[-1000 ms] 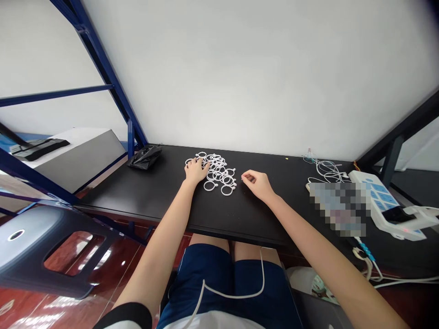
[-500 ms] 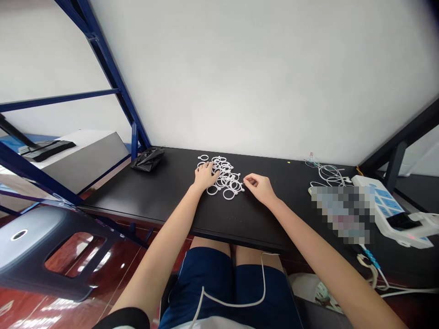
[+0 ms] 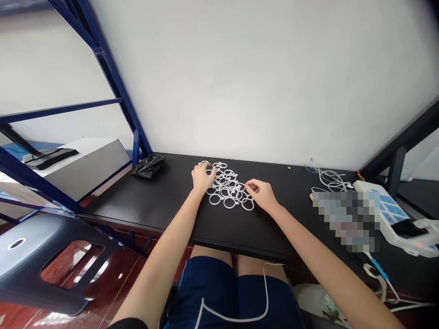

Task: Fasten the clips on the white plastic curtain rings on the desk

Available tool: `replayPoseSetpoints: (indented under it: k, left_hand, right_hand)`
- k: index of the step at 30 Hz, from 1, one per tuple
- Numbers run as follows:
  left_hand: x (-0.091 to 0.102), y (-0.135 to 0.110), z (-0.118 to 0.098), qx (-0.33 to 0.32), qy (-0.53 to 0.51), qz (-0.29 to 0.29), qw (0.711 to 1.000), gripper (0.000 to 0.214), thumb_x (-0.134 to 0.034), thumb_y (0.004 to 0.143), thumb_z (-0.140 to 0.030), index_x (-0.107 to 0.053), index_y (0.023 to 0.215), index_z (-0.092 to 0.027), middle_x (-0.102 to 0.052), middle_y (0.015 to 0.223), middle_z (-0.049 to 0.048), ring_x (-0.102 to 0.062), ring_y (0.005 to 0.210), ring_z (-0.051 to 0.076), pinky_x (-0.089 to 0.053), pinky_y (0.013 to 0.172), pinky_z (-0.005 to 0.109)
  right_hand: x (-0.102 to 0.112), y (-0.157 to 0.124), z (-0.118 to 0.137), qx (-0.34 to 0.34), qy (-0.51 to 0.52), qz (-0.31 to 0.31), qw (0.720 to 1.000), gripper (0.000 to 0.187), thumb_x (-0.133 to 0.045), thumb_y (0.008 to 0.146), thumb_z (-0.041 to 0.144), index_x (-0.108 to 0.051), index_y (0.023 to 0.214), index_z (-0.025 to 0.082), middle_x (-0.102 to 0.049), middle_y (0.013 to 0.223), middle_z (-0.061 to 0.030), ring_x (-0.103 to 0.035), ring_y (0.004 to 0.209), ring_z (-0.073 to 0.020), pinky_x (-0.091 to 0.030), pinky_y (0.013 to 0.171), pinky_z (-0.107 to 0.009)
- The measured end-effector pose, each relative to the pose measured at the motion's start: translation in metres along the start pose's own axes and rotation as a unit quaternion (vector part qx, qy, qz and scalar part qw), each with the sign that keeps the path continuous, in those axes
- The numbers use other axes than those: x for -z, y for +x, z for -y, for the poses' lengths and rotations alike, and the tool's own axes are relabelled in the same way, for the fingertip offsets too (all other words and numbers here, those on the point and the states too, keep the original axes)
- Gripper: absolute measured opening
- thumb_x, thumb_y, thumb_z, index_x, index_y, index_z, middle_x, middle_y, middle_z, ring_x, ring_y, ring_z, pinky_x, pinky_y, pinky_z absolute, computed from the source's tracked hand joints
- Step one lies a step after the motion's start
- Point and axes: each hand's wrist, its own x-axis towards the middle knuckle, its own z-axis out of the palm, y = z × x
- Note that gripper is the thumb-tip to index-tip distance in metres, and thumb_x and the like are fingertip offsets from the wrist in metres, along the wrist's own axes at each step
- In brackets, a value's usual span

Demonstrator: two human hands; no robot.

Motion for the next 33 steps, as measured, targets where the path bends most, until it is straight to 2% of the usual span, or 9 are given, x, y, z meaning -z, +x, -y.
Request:
replayPoseSetpoints:
  k: [3,7,10,12,15,18,21,24,33]
  left_hand:
    - [-0.001,0.015,0.015,0.068,-0.007,-0.002,0.998,0.047,-0.036,0.094,-0.043,-0.048,0.133,-0.02,-0.051,0.141,0.0135,-0.045,0.132,0.029,-0.037,0.108,0.044]
    - [-0.008,0.033,0.029,0.101,-0.013,0.027,0.994,0.052,-0.034,0.094,-0.038,-0.043,0.141,-0.019,-0.049,0.145,0.0129,-0.046,0.134,0.028,-0.037,0.109,0.042]
    - [-0.012,0.043,0.032,0.104,-0.012,0.047,0.993,0.053,-0.032,0.094,-0.038,-0.042,0.142,-0.019,-0.049,0.146,0.0118,-0.045,0.135,0.029,-0.035,0.111,0.044]
    - [-0.013,0.048,0.033,0.098,-0.009,0.055,0.994,0.056,-0.034,0.093,-0.043,-0.041,0.144,-0.019,-0.047,0.147,0.013,-0.043,0.137,0.03,-0.033,0.112,0.047]
    - [-0.015,0.054,0.032,0.069,-0.004,0.057,0.996,0.063,-0.035,0.092,-0.056,-0.039,0.145,-0.022,-0.038,0.152,0.0132,-0.035,0.141,0.031,-0.028,0.114,0.051]
    - [-0.019,0.058,0.029,0.016,0.004,0.067,0.998,0.061,-0.036,0.091,-0.062,-0.046,0.141,-0.03,-0.037,0.154,0.008,-0.03,0.144,0.028,-0.025,0.115,0.05]
    - [-0.023,0.058,0.028,-0.052,0.016,0.099,0.994,0.051,-0.044,0.089,-0.061,-0.057,0.13,-0.034,-0.044,0.15,0.0029,-0.032,0.143,0.026,-0.023,0.117,0.047]
    - [-0.025,0.056,0.028,-0.104,0.025,0.12,0.987,0.048,-0.049,0.088,-0.059,-0.058,0.129,-0.036,-0.045,0.149,0.0015,-0.032,0.143,0.024,-0.02,0.118,0.045]
    - [-0.029,0.05,0.034,-0.175,0.045,0.131,0.975,0.045,-0.045,0.09,-0.056,-0.063,0.124,-0.031,-0.048,0.147,0.0033,-0.037,0.14,0.025,-0.022,0.118,0.047]
  right_hand:
    - [0.0,0.0,0.001,0.001,-0.001,-0.001,1.0,0.018,-0.056,0.084,0.033,-0.068,0.079,0.02,-0.069,0.07,-0.0036,-0.065,0.064,-0.0184,-0.05,0.056,-0.029]
    - [0.0,0.0,0.005,0.001,-0.001,-0.009,1.0,0.022,-0.057,0.087,0.039,-0.067,0.084,0.02,-0.07,0.08,-0.0058,-0.066,0.071,-0.0196,-0.052,0.058,-0.029]
    - [-0.001,-0.002,0.011,0.023,-0.012,0.006,1.0,0.03,-0.058,0.087,0.046,-0.066,0.1,0.019,-0.069,0.101,-0.0093,-0.067,0.092,-0.023,-0.055,0.077,-0.035]
    - [-0.002,-0.005,0.015,0.039,-0.032,0.04,0.998,0.04,-0.058,0.088,0.049,-0.062,0.115,0.02,-0.064,0.12,-0.0117,-0.061,0.112,-0.0265,-0.051,0.095,-0.042]
    - [-0.003,-0.008,0.022,0.05,-0.066,0.104,0.991,0.055,-0.057,0.087,0.056,-0.053,0.131,0.023,-0.048,0.145,-0.013,-0.045,0.134,-0.031,-0.04,0.108,-0.051]
    - [-0.005,-0.01,0.027,0.067,-0.092,0.144,0.983,0.063,-0.057,0.086,0.059,-0.047,0.139,0.025,-0.039,0.153,-0.0116,-0.036,0.14,-0.0323,-0.035,0.111,-0.054]
    - [-0.007,-0.012,0.03,0.089,-0.111,0.165,0.976,0.068,-0.058,0.085,0.059,-0.044,0.143,0.027,-0.037,0.154,-0.0117,-0.035,0.141,-0.0339,-0.036,0.11,-0.054]
    - [-0.011,-0.012,0.031,0.106,-0.126,0.183,0.969,0.063,-0.054,0.089,0.057,-0.044,0.144,0.027,-0.037,0.154,-0.0117,-0.034,0.141,-0.034,-0.034,0.11,-0.054]
    - [-0.01,-0.011,0.027,0.083,-0.146,0.173,0.97,0.046,-0.053,0.093,0.042,-0.053,0.136,0.025,-0.044,0.149,-0.0118,-0.04,0.137,-0.0329,-0.038,0.107,-0.054]
